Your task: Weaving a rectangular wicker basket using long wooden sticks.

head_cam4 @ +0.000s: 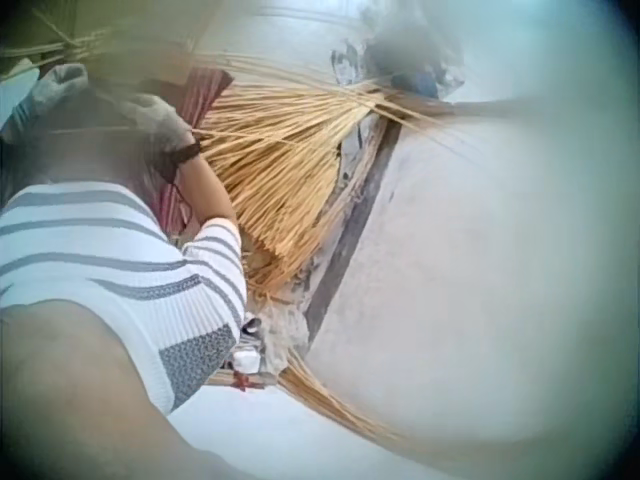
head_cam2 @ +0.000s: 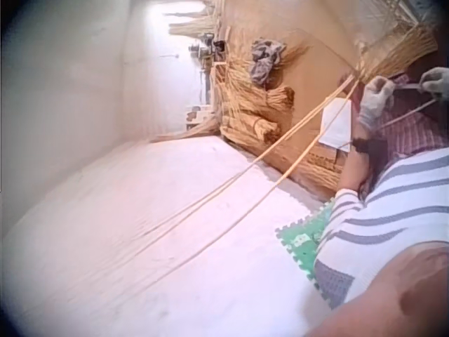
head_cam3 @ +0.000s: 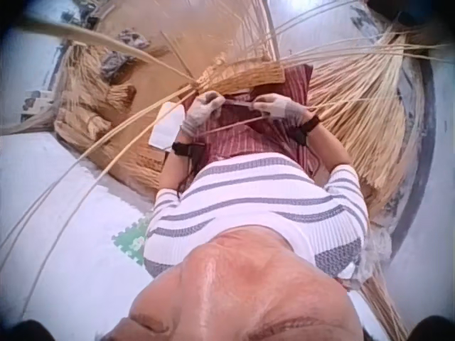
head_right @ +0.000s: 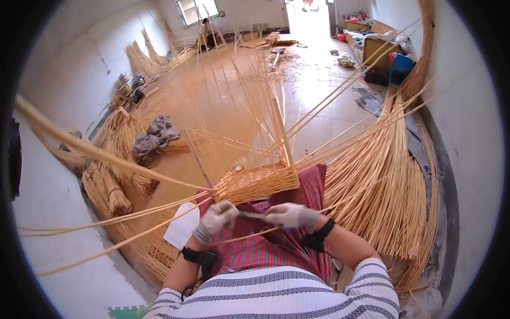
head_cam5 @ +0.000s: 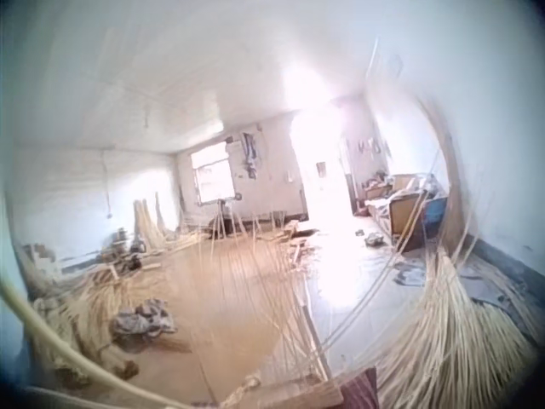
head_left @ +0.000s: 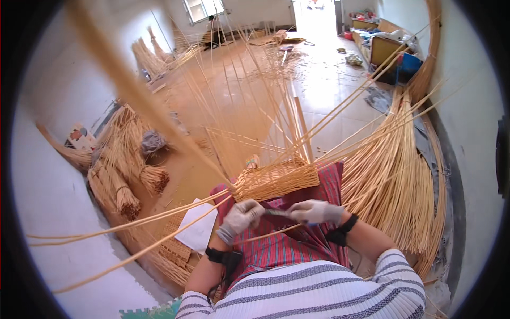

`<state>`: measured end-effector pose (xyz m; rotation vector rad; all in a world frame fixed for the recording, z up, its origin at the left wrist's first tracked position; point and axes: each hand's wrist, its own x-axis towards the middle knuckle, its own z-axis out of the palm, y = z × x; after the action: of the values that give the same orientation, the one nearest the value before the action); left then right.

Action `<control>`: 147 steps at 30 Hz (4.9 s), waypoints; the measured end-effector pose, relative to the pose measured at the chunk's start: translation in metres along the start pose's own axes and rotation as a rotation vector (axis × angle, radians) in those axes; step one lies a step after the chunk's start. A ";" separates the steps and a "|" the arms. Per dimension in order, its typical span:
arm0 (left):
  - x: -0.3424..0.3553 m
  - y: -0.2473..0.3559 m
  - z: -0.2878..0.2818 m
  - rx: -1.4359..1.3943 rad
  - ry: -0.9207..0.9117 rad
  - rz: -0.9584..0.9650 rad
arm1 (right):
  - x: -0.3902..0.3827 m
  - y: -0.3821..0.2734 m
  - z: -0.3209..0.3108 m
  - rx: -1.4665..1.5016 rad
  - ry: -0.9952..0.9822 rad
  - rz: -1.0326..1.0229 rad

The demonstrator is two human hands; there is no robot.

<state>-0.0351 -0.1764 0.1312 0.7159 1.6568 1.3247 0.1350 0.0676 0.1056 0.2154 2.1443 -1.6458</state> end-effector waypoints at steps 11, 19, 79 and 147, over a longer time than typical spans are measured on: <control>0.088 0.032 -0.107 0.571 1.296 0.805 | -0.007 -0.047 -0.089 -0.432 0.895 -0.417; 0.157 0.020 -0.138 0.570 0.904 0.203 | 0.058 -0.059 -0.168 -1.033 1.007 -0.214; 0.152 0.075 -0.153 0.311 0.952 0.459 | 0.070 -0.093 -0.250 -0.669 0.854 -0.309; 0.099 -0.102 -0.010 0.656 0.840 0.432 | 0.219 -0.160 -0.026 -1.144 1.029 -0.734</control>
<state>-0.0803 -0.1243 0.0068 1.0091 2.8094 1.4871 -0.1273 0.0173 0.1602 -0.1573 3.8798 -0.1418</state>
